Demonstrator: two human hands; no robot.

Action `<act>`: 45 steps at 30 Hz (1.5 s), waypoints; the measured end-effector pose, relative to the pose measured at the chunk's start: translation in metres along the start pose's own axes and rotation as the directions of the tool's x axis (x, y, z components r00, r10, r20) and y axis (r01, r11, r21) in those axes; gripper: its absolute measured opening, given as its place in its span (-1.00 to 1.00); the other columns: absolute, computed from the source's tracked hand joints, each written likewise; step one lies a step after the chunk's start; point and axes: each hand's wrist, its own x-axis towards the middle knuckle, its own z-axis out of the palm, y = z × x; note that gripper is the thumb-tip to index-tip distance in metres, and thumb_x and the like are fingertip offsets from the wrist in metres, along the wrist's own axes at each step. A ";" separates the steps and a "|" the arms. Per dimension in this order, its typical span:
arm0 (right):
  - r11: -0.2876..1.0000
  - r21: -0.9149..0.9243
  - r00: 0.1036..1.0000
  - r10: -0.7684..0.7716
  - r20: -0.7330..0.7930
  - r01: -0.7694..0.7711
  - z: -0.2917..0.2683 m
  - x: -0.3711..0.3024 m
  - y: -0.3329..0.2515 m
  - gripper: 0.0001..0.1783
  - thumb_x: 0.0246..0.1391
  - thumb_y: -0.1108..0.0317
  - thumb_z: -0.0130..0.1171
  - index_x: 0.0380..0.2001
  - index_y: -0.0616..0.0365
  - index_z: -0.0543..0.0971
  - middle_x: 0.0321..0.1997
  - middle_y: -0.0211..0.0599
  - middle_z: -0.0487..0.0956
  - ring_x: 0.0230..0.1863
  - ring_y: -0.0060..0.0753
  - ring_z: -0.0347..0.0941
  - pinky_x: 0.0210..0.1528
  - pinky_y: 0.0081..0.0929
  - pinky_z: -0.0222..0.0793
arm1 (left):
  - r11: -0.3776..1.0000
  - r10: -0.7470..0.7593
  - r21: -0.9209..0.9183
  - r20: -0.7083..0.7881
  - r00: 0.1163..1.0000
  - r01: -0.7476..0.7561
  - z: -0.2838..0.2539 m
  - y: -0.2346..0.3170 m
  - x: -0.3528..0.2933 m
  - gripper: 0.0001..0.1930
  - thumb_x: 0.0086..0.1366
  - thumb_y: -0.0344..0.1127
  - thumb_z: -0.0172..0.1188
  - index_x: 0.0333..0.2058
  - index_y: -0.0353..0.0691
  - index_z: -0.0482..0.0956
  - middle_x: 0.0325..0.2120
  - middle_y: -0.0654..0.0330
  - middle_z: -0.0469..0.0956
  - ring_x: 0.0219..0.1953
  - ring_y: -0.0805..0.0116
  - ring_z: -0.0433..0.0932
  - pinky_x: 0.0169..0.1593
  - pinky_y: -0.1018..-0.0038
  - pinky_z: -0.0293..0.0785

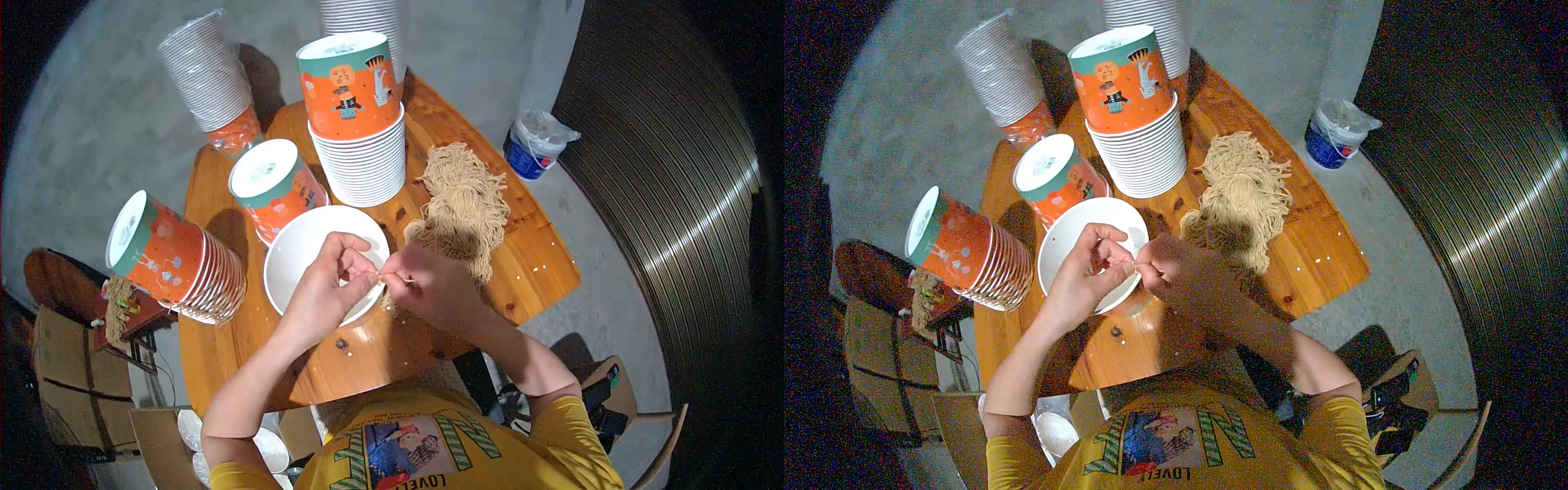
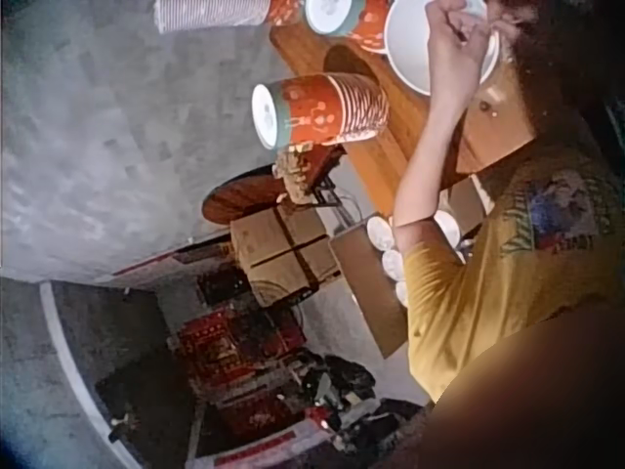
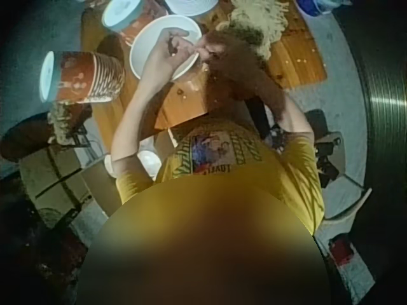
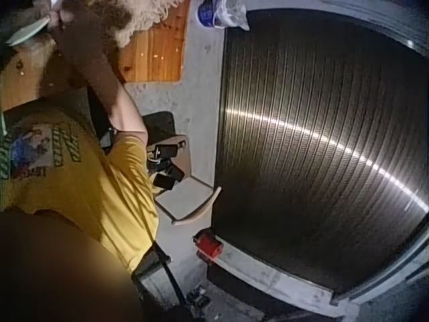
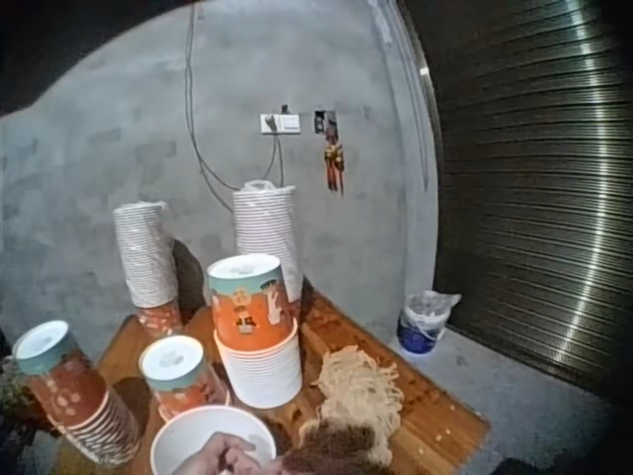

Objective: Threading string through paper bowls to assemble them for manufacturing/packaging.

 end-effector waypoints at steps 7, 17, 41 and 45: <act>0.783 0.436 0.896 0.369 0.249 -0.443 -0.002 0.002 0.000 -0.86 0.09 0.33 0.07 -0.39 0.18 0.42 -0.54 -0.42 0.42 -0.48 -0.62 0.35 -0.42 -0.54 0.33 | 1.000 -0.012 0.021 0.008 1.000 0.012 0.000 0.003 -0.001 -0.73 0.23 -0.52 0.11 -0.12 -0.31 0.28 -0.43 0.31 0.44 -0.33 0.58 0.39 -0.18 0.61 0.32; 0.940 0.289 0.983 0.170 0.065 -0.182 -0.002 -0.009 -0.001 -0.87 0.07 0.42 0.06 -0.28 0.14 0.43 -0.57 -0.54 0.38 -0.57 -0.78 0.22 -0.52 -0.70 0.18 | 1.000 -0.007 0.009 0.008 1.000 0.007 0.000 0.000 0.000 -0.74 0.24 -0.50 0.12 -0.13 -0.29 0.29 -0.42 0.33 0.45 -0.33 0.60 0.39 -0.18 0.63 0.30; 0.627 0.586 0.856 0.420 0.301 -0.514 0.005 -0.014 -0.001 -0.91 0.21 0.33 -0.05 -0.28 0.10 0.36 -0.52 -0.44 0.50 -0.60 -0.67 0.42 -0.60 -0.72 0.32 | 0.928 0.066 0.363 0.066 0.996 -0.085 0.002 0.008 -0.008 -0.82 0.23 -0.36 0.10 -0.25 -0.33 0.43 -0.51 0.26 0.43 -0.46 0.49 0.39 -0.34 0.52 0.38; 0.618 0.643 0.886 0.393 0.247 -0.453 0.011 -0.019 0.000 -0.91 0.22 0.33 -0.05 -0.29 0.09 0.35 -0.52 -0.44 0.50 -0.60 -0.67 0.44 -0.62 -0.74 0.31 | 0.953 -0.033 0.304 0.110 0.993 -0.002 0.001 0.008 -0.008 -0.83 0.24 -0.33 0.11 -0.29 -0.33 0.44 -0.51 0.24 0.45 -0.47 0.47 0.40 -0.35 0.50 0.38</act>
